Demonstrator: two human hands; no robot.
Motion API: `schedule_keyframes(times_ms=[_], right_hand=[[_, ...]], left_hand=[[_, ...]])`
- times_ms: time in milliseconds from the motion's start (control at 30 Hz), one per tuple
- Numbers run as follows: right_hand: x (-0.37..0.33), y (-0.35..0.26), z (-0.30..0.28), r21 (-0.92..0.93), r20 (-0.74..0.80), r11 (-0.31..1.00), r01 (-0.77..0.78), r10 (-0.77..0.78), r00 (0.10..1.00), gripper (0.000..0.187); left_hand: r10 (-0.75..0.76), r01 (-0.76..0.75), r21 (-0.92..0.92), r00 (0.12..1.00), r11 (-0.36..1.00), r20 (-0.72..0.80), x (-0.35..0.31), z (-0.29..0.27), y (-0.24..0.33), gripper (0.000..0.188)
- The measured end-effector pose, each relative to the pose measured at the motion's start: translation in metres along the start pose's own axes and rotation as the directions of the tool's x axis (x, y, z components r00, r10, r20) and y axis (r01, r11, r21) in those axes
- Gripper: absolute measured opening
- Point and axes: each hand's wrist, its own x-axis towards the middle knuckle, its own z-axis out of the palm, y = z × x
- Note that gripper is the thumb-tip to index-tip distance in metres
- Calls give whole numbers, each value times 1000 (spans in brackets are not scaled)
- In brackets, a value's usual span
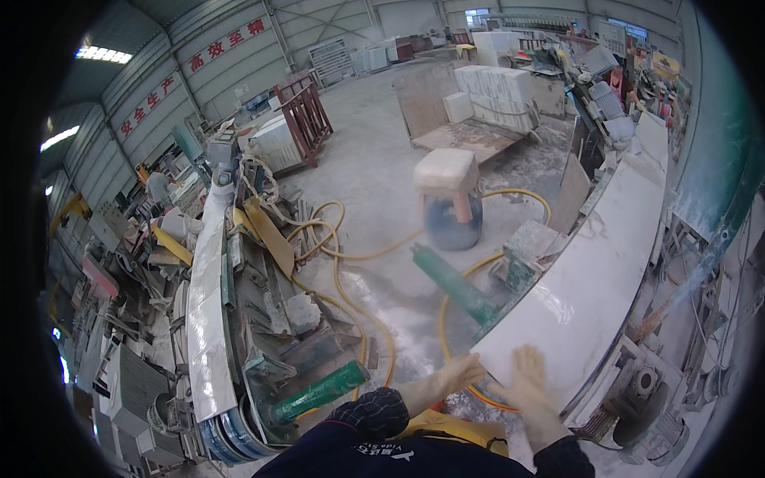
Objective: The person repeatedly wipes and rubs the surface of large white stone slabs with gloved hands, moving along the slab length and flipping sections to treat both sides. The worker handles multiple slabs in sequence, using a cloth or pad to clean or polish the surfaces.
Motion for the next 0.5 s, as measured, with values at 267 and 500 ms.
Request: schedule_keyframes(times_ms=[267, 500], right_hand=[[0, 31, 61, -351, -231, 936, 23, -110, 967, 93], [3, 33, 58, -330, -216, 944, 7, -83, 973, 82]], left_hand=[[18, -6, 168, 997, 986, -75, -3, 7, -3, 61], [395, -223, 494, 876, 840, -277, -47, -114, -25, 60]])
